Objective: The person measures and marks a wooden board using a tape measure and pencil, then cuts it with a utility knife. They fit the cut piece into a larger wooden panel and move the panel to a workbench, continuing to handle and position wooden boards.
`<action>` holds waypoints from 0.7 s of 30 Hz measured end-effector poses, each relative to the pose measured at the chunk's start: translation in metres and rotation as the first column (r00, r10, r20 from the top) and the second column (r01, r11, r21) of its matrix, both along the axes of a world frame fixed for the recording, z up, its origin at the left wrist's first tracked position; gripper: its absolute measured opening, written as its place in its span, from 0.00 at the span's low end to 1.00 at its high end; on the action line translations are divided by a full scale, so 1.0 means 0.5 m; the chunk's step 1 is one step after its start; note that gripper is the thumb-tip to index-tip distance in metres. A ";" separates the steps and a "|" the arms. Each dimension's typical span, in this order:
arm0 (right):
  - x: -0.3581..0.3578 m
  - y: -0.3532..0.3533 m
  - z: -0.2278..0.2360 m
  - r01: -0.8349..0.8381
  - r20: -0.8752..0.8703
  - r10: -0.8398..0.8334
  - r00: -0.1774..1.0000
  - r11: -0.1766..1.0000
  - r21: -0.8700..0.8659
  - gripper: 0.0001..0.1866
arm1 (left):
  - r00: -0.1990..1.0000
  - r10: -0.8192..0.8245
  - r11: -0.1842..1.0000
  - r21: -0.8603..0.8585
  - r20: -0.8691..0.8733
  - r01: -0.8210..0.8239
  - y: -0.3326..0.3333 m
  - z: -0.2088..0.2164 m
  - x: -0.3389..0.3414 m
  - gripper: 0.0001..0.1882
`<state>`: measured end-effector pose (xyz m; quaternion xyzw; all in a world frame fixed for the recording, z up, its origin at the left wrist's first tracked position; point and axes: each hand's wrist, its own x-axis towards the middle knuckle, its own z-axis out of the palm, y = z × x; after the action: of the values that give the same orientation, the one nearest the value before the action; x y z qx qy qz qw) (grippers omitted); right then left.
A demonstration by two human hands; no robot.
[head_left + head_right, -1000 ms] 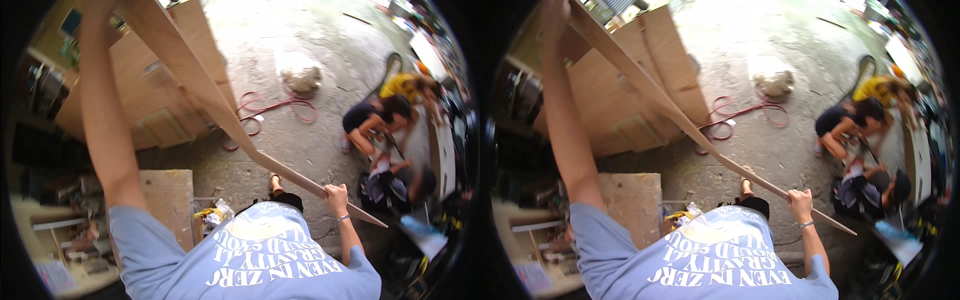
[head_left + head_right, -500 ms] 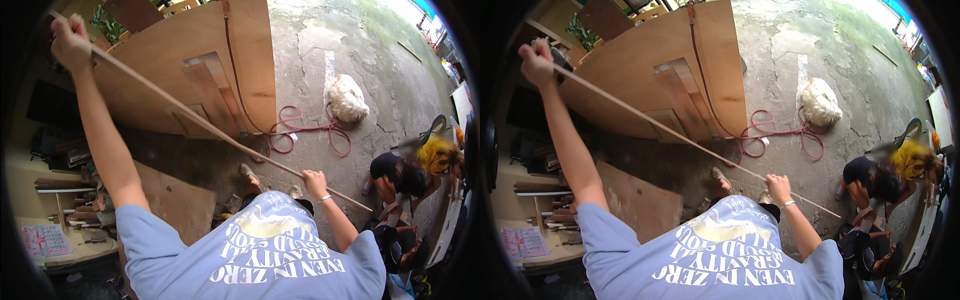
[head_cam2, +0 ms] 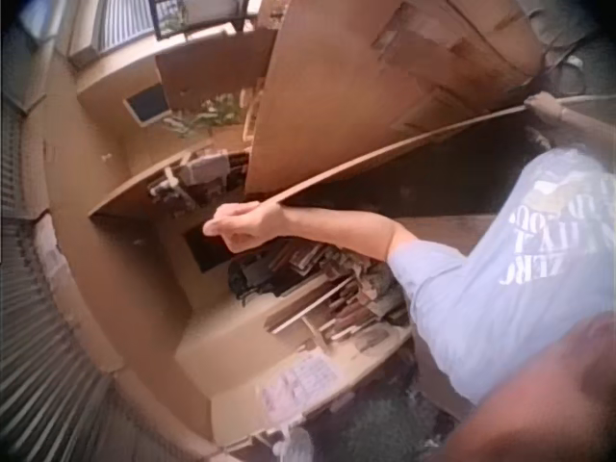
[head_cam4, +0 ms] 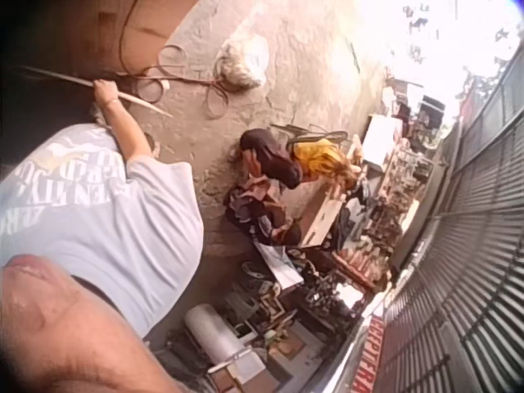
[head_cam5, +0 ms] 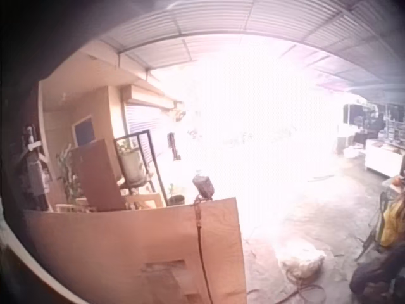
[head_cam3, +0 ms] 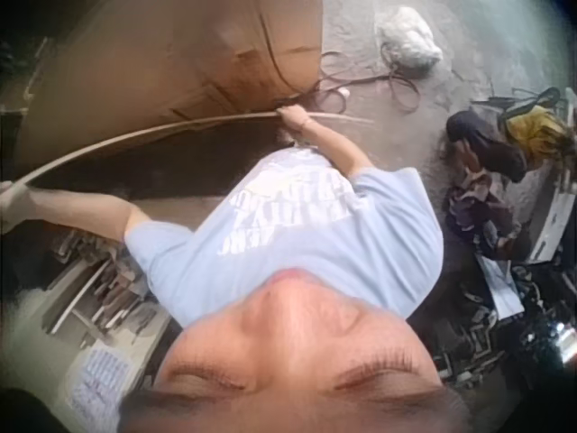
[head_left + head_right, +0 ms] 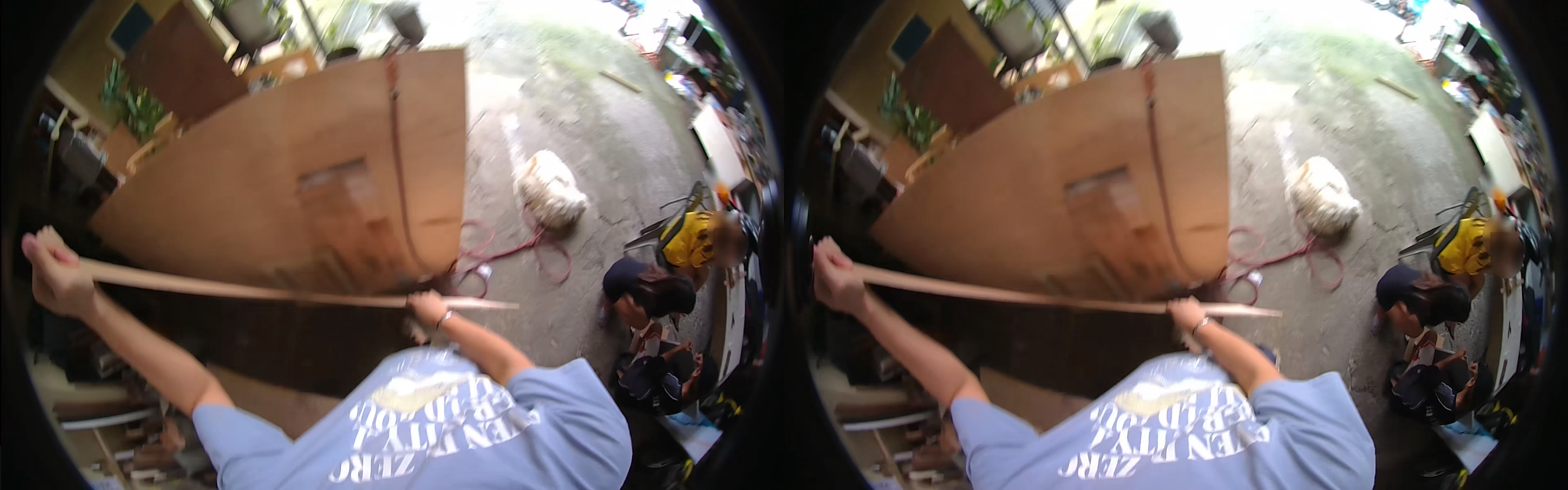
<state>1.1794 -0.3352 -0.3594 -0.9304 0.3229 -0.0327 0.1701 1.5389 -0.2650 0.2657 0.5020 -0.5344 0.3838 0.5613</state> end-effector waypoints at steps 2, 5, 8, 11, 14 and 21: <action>0.055 -0.010 0.033 0.017 -0.106 -0.003 0.994 0.990 0.139 0.11 | 0.997 0.077 0.995 0.054 0.020 -0.078 -0.019 -0.037 0.033 0.28; 0.060 -0.038 0.062 0.207 0.106 -0.239 0.965 0.945 0.252 0.11 | 0.996 0.066 0.996 0.061 -0.057 -0.062 -0.036 -0.069 0.103 0.29; 0.002 -0.055 0.082 0.430 0.005 -0.489 0.872 0.772 0.468 0.11 | 0.968 0.235 0.967 0.119 -0.084 -0.224 -0.060 -0.135 0.186 0.31; -0.143 -0.040 -0.029 0.548 -0.067 -0.600 0.797 0.671 0.499 0.11 | 0.916 0.374 0.924 0.151 -0.148 -0.352 -0.105 -0.218 0.269 0.34; -0.274 0.022 -0.067 0.728 -0.288 -0.695 0.659 0.494 0.476 0.11 | 0.874 0.480 0.875 0.124 -0.080 -0.469 -0.086 -0.292 0.425 0.34; -0.447 0.248 -0.118 0.884 -0.542 -0.725 0.424 0.202 0.421 0.12 | 0.821 0.560 0.822 0.200 -0.111 -0.533 -0.067 -0.393 0.670 0.33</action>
<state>0.9557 -0.2111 -0.4186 -0.4882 0.7665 0.1045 0.4040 1.8740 -0.2984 0.0693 0.7078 -0.3482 0.4418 0.4274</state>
